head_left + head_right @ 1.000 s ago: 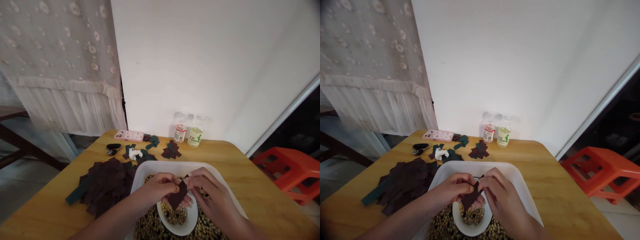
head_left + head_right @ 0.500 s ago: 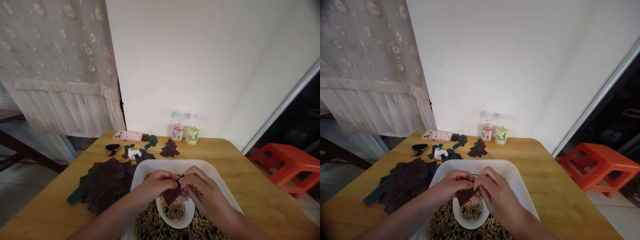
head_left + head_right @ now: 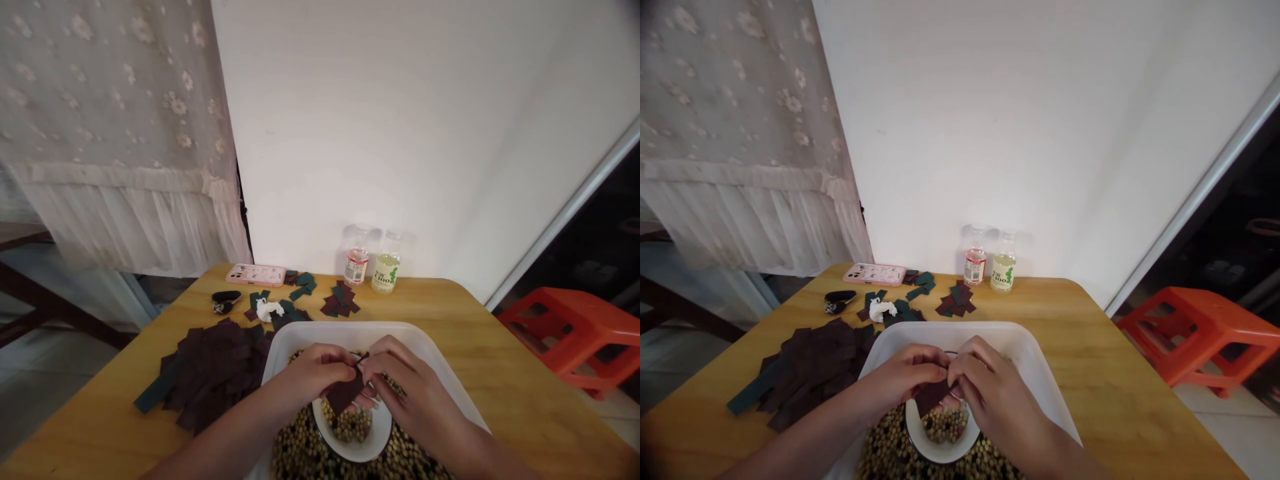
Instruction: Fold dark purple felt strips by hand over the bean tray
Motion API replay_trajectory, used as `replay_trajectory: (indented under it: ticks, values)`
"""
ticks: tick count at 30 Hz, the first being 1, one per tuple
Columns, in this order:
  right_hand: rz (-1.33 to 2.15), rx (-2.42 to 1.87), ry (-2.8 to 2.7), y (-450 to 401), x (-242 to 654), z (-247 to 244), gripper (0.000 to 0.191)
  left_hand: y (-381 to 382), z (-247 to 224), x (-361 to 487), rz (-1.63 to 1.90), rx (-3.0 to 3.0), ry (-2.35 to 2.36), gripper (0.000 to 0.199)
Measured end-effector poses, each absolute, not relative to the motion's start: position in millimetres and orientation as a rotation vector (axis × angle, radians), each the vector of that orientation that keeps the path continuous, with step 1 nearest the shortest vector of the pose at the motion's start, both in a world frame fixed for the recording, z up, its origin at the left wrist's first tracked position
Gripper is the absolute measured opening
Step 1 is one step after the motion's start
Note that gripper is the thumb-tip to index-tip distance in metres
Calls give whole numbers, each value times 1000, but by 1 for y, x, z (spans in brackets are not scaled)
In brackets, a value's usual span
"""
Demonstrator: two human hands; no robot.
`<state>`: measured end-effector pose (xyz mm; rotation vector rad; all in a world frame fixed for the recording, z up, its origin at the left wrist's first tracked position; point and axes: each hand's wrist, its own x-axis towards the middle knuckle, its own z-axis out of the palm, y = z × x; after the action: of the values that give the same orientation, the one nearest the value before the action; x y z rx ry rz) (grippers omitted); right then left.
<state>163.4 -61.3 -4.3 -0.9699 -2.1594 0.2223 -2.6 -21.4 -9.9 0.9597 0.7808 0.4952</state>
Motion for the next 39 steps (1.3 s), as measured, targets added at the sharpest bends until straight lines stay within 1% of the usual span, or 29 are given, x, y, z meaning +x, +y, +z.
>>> replay_trajectory:
  ticks: [6,13,23,34,39]
  values:
    - [262,-971,-2155,-60,163,-7,22,-23,-7,-4,484,997,767,18]
    - [235,-958,-2156,-60,162,-6,21,-21,-8,-3,488,1020,789,21]
    - [259,-985,-2159,-60,162,-5,22,-24,-2,-3,466,1033,796,19]
    - [283,-994,-2168,-61,163,-8,21,-22,-11,-4,484,1014,762,19]
    - [267,-988,-2174,-60,164,-8,22,-25,-6,-3,482,990,784,18]
